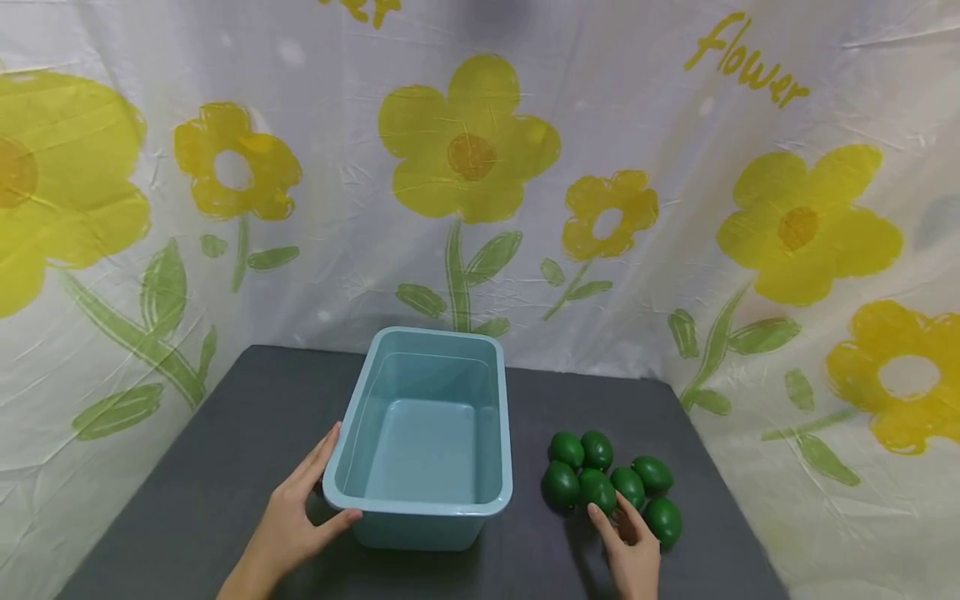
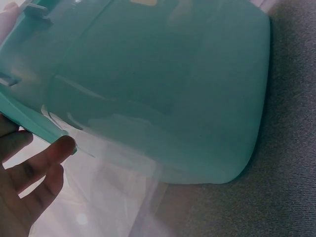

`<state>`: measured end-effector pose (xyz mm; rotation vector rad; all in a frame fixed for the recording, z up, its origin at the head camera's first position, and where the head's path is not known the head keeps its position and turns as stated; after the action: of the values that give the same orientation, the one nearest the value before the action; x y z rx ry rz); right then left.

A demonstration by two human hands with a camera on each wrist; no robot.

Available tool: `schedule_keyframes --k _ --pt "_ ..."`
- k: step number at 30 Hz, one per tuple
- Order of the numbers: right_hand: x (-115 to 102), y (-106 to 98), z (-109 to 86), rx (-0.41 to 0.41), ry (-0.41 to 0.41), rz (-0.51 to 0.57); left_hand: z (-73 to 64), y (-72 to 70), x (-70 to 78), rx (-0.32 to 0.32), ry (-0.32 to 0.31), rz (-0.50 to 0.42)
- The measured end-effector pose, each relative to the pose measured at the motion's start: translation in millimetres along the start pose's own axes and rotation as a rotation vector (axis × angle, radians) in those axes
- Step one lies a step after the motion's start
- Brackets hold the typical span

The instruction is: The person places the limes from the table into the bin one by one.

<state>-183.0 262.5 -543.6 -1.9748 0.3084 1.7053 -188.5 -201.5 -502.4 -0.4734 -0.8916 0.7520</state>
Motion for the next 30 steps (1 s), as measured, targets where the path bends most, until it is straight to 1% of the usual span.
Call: schedule_keyframes --k 2,5,11,14,18,23,26,30 --pt "-4 1 1.5 0.004 -0.027 -0.025 0.6 0.5 0.3 -0.002 0.005 -0.004" --pt "-9 3 1.9 -0.014 -0.046 -0.036 0.9 0.8 1.1 -0.005 0.010 -0.005" --pt "-19 12 1.8 -0.080 -0.052 0.002 0.7 -0.1 2.2 -0.004 -0.003 0.003" --pt "-24 16 1.6 -0.081 -0.067 0.011 0.8 -1.0 2.5 -0.002 -0.005 0.004" --pt "-33 23 2.0 -0.067 -0.119 0.023 1.3 -1.6 3.2 0.006 -0.002 0.002" --pt "-47 30 5.6 -0.079 -0.172 0.045 1.9 -2.5 3.2 0.014 0.011 0.002" --pt "-56 33 7.9 -0.079 -0.187 0.067 1.9 -1.9 2.8 0.011 0.011 0.001" --pt "-64 39 8.7 -0.079 -0.227 0.117 1.1 -1.4 3.3 0.005 0.006 -0.006"
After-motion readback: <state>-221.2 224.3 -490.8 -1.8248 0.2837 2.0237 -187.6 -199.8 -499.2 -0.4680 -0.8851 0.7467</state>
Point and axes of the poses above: each hand's wrist, its own z-axis towards the middle knuckle, its own y-axis out of the palm, x = y × z, the point moved 3 cm from there along z, towards the middle knuckle, and after that the axes turned 11 degrees about z, right-handed, at the moved point
